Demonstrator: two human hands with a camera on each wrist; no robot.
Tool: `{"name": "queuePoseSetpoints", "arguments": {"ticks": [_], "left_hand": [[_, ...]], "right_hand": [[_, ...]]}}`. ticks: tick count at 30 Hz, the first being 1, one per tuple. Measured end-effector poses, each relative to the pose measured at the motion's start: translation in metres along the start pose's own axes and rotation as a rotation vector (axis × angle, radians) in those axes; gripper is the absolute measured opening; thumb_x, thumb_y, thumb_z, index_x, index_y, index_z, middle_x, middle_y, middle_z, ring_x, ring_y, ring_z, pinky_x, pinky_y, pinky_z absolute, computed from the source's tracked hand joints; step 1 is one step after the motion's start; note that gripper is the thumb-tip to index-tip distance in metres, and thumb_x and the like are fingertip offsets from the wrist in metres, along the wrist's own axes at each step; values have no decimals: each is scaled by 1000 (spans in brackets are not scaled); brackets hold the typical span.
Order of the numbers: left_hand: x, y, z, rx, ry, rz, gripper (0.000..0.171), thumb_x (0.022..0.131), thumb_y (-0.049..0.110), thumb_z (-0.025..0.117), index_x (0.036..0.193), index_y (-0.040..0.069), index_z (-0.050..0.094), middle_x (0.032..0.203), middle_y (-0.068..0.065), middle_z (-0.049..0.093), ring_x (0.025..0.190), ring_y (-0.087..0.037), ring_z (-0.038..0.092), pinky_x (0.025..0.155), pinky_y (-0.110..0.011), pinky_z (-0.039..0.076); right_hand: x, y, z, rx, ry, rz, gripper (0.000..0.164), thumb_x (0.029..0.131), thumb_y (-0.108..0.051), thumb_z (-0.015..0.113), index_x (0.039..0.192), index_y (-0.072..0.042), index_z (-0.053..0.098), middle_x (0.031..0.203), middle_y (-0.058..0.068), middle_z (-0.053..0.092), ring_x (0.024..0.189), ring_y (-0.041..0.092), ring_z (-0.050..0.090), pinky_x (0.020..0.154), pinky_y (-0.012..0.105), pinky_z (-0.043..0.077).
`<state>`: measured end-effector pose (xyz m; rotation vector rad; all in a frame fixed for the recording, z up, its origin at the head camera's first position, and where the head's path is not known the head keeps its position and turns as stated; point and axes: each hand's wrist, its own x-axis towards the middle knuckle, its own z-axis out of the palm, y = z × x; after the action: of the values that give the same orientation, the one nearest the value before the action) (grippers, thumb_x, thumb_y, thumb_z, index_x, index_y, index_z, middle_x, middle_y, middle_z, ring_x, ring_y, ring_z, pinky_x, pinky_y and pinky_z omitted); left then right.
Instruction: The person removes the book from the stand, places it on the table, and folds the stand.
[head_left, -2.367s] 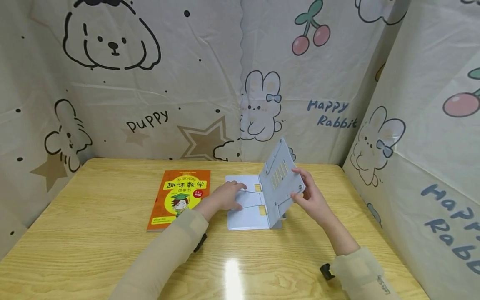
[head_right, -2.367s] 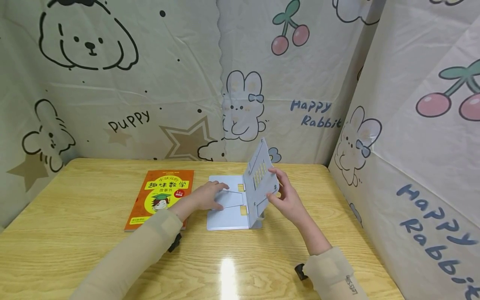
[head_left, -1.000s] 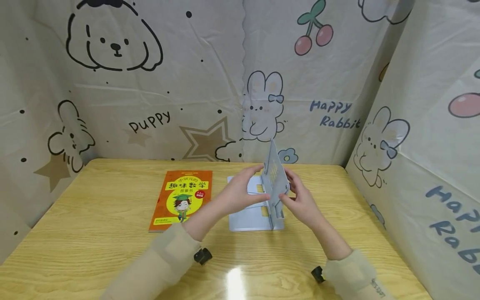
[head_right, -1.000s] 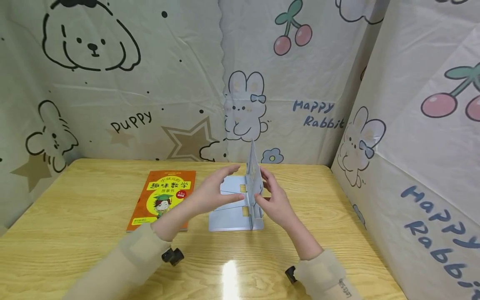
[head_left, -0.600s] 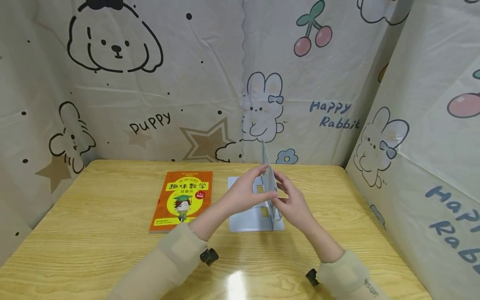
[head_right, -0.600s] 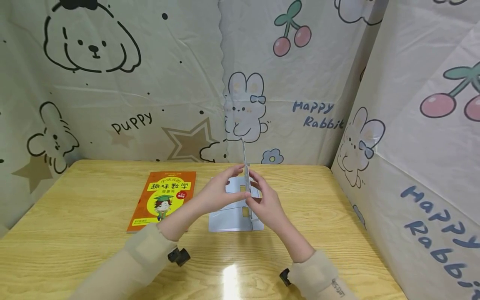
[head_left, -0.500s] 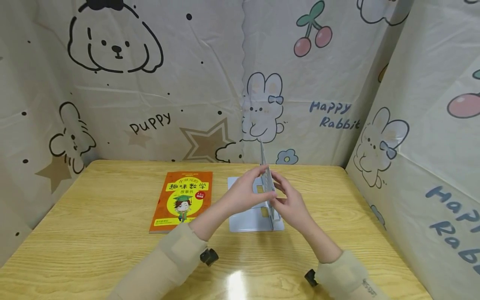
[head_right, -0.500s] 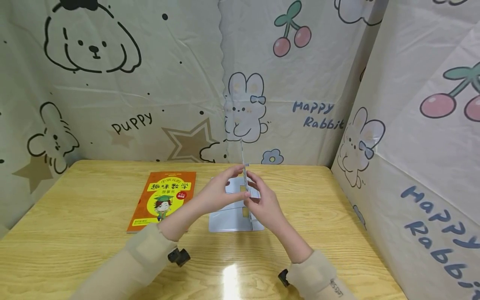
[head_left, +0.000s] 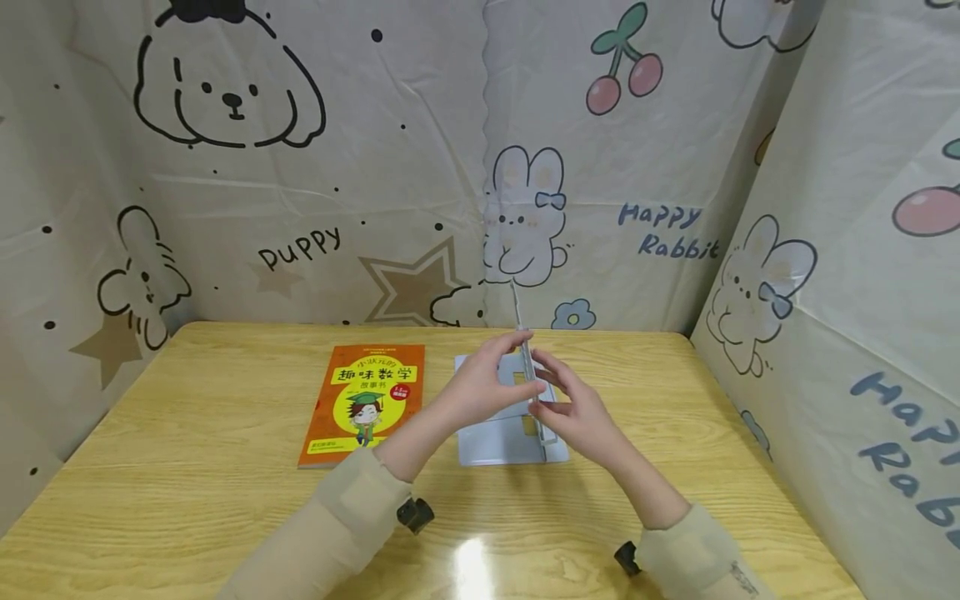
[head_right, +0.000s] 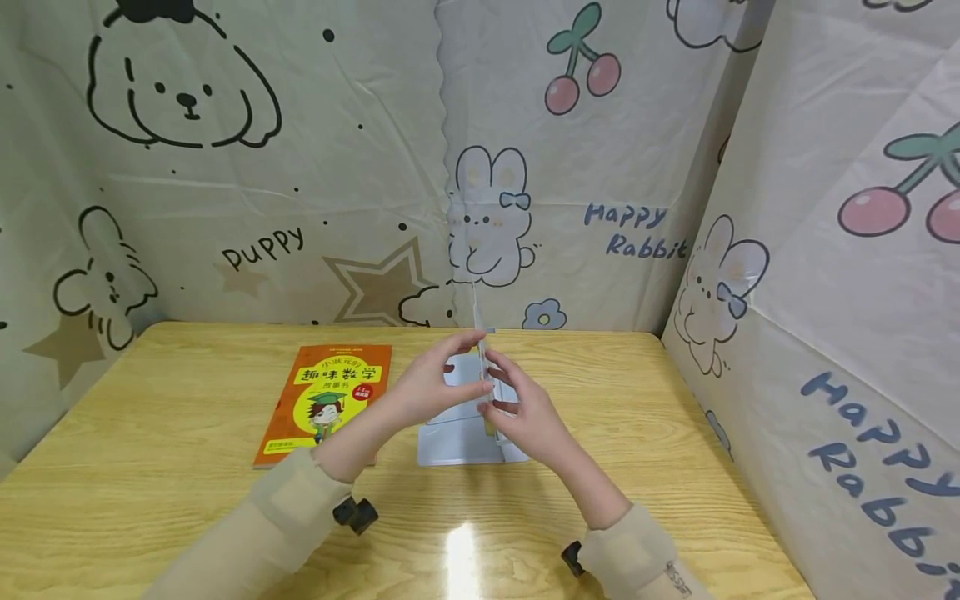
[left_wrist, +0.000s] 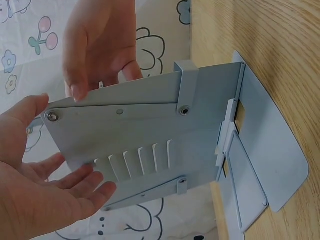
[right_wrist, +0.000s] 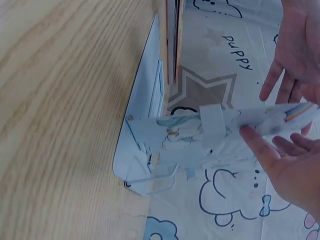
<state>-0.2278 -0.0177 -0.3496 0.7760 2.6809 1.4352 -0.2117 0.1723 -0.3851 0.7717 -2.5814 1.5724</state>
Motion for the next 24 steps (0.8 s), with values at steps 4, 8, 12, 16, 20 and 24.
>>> {"name": "queuePoseSetpoints", "arguments": {"ticks": [4, 8, 12, 16, 20, 24], "left_hand": [[-2, 1, -2, 9, -3, -8, 72, 83, 39, 71, 144, 19, 38, 147, 0, 41, 133, -22, 40, 105, -45, 39], [-3, 0, -5, 1, -12, -15, 72, 84, 38, 70, 145, 18, 37, 147, 0, 41, 131, -23, 42, 104, -44, 41], [-4, -2, -7, -10, -17, -30, 72, 84, 36, 71, 144, 18, 37, 146, -1, 42, 130, -24, 43, 104, -42, 41], [-7, -5, -10, -22, -21, -48, 71, 83, 34, 71, 144, 18, 38, 145, -2, 43, 130, -23, 42, 104, -42, 41], [-10, -9, -13, -48, -18, -54, 70, 83, 31, 72, 143, 16, 39, 144, -3, 44, 130, -23, 42, 104, -43, 41], [-14, -14, -16, -80, -18, -52, 71, 82, 28, 74, 143, 14, 39, 143, -5, 44, 131, -24, 42, 103, -44, 41]], "right_hand": [[-4, 4, -8, 39, -72, -63, 67, 91, -3, 59, 149, -14, 26, 154, 10, 25, 135, 33, 35, 94, 42, 49], [-5, 9, -15, -7, -70, -94, 64, 92, -2, 57, 148, -12, 27, 153, 12, 27, 134, 36, 36, 95, 50, 47], [-5, 16, -20, -91, -19, -63, 61, 93, -7, 58, 147, -11, 31, 151, 12, 33, 130, 36, 41, 93, 49, 49], [-4, 24, -23, -181, 25, -15, 58, 92, -8, 59, 145, -11, 35, 147, 13, 39, 126, 36, 46, 91, 48, 50], [-5, 32, -24, -269, 45, 29, 57, 89, -7, 59, 142, -8, 39, 143, 17, 42, 122, 38, 50, 89, 50, 51], [-5, 40, -24, -309, 34, 79, 56, 88, -8, 60, 141, -4, 40, 141, 19, 44, 120, 40, 51, 88, 51, 51]]}}
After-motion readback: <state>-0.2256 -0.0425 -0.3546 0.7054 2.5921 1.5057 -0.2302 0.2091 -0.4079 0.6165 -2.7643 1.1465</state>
